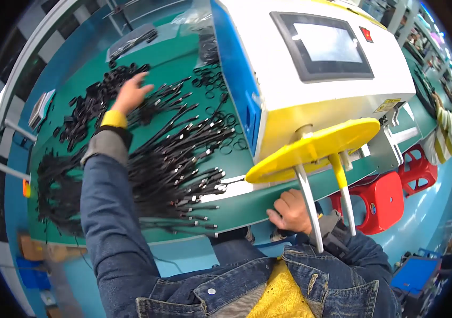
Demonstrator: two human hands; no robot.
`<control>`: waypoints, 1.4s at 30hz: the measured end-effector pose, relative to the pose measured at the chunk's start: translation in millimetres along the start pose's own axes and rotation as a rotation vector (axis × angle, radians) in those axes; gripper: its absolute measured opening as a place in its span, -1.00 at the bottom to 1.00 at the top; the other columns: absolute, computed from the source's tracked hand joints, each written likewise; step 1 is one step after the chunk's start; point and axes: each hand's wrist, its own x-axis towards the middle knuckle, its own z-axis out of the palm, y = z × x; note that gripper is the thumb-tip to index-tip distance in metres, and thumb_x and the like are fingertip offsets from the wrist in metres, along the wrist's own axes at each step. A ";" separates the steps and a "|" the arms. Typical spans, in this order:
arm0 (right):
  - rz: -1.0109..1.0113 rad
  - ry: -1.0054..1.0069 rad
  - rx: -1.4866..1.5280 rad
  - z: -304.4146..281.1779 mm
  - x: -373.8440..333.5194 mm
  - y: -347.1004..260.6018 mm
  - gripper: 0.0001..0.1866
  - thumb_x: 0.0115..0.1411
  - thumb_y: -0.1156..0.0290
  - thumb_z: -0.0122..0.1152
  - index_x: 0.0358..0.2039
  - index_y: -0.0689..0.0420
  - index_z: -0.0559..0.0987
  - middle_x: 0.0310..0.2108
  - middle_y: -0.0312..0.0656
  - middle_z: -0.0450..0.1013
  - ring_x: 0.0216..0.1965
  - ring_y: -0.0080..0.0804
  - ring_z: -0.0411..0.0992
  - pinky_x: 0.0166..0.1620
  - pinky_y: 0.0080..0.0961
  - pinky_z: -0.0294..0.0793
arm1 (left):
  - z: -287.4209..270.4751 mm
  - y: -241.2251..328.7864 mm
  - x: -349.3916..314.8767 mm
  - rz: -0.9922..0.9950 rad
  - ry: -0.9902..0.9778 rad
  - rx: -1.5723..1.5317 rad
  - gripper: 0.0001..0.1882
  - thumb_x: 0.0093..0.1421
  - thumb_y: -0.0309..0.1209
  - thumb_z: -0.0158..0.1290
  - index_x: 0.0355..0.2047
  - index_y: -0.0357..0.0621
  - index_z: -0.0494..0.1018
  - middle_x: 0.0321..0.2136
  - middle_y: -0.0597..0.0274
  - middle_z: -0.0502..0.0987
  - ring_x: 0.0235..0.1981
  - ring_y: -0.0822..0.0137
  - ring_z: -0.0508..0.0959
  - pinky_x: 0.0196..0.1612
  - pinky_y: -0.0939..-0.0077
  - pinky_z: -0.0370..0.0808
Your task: The person winds a cable around the pegs of a machine, removes the coiled cable, and secures it with a rubber band. They repeat this process for several more cables picked up from the table.
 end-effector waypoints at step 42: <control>1.747 0.957 0.716 39.7 -435.8 231.3 -0.45 0.22 -0.03 -0.29 -0.11 0.18 0.45 -0.11 -0.07 0.42 -0.03 -0.31 0.35 0.00 -0.36 0.27 | 45.4 171.2 -275.2 0.112 -0.419 0.212 -0.57 0.15 -0.32 0.00 0.04 -0.12 0.29 -0.25 -0.02 0.47 -0.31 0.05 0.44 -0.25 0.27 0.39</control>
